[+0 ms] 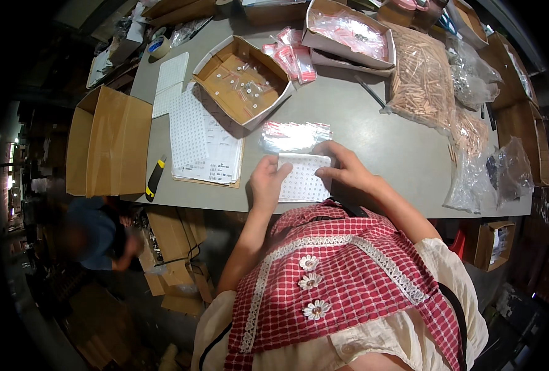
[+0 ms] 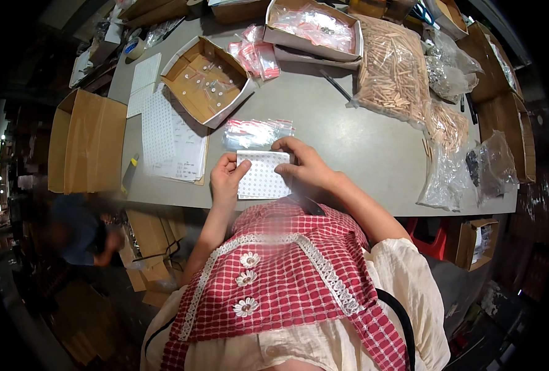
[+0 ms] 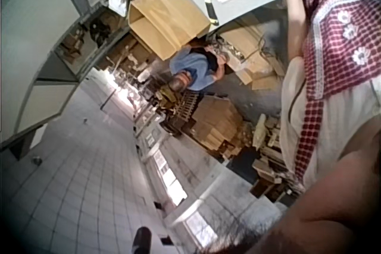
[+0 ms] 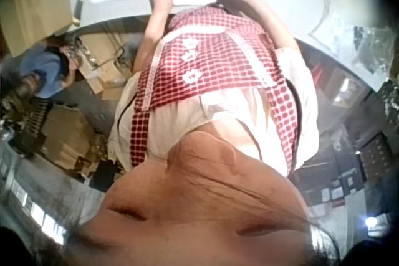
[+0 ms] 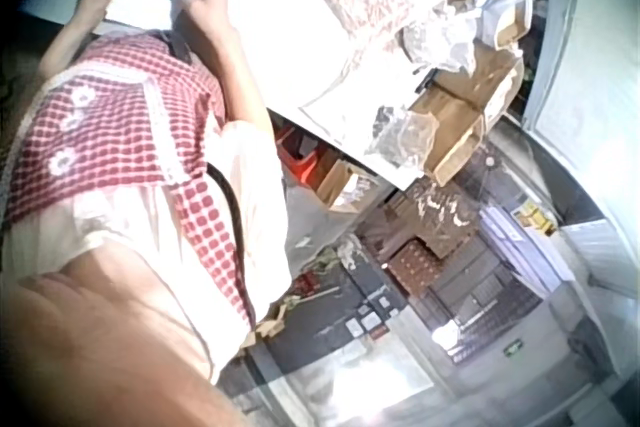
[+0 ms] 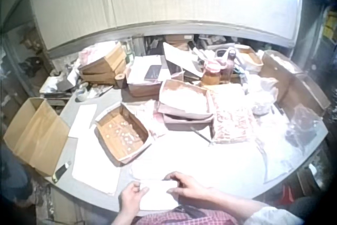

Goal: The person sorts paper sheets with grid patterns, puts them into plastic bags, and organizes small hardware items at a workstation.

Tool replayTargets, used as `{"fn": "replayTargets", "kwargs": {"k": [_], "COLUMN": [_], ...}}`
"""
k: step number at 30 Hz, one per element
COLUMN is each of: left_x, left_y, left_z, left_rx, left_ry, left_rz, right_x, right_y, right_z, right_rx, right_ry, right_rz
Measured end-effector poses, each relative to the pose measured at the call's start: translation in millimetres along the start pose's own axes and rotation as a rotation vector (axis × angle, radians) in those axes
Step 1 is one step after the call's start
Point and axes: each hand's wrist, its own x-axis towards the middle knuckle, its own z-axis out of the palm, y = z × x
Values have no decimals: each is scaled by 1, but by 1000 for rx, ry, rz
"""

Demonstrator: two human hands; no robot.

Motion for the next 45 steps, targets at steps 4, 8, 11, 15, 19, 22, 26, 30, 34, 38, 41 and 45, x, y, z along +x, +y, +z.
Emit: {"fn": "replayTargets", "kwargs": {"k": [4,8,11,15,19,22,26,30,34,38,41,45], "left_x": [0,3,6,9,10,5,2,1,2,1,2,6], "left_y": [-2,-11,3,13,1,4,4,7,7,5,-2,-11], "left_z": [-5,-14,-11,-7,-17,-10,-12,-5,-5,-6,-12,-28], "left_rx": [-121,-76,-32,-7,70,22,227,288,383,366,387,408], "left_ry": [-37,-70,-106,-131,-137,-100,-61,-24,-40,-33,-17,2], "left_rz": [-54,-81,-157,-164,-133,-105,-50,-8,4,-15,-47,-65], "right_x": [1,4,1,0,0,-2,-1,4,9,9,8,21], "right_y": [15,21,19,12,17,21,2,-22,-25,-20,-12,-8], "right_z": [-2,-7,-7,-6,-10,-10,-13,-16,-17,-14,-9,-16], "right_rx": [372,367,347,244,201,245,-185,-534,-762,-866,-946,-625], "right_ry": [37,66,89,18,-39,-48,27,45,-60,-69,-86,82], "right_rz": [113,148,165,147,229,268,-17,-302,-353,-382,-438,-255]}}
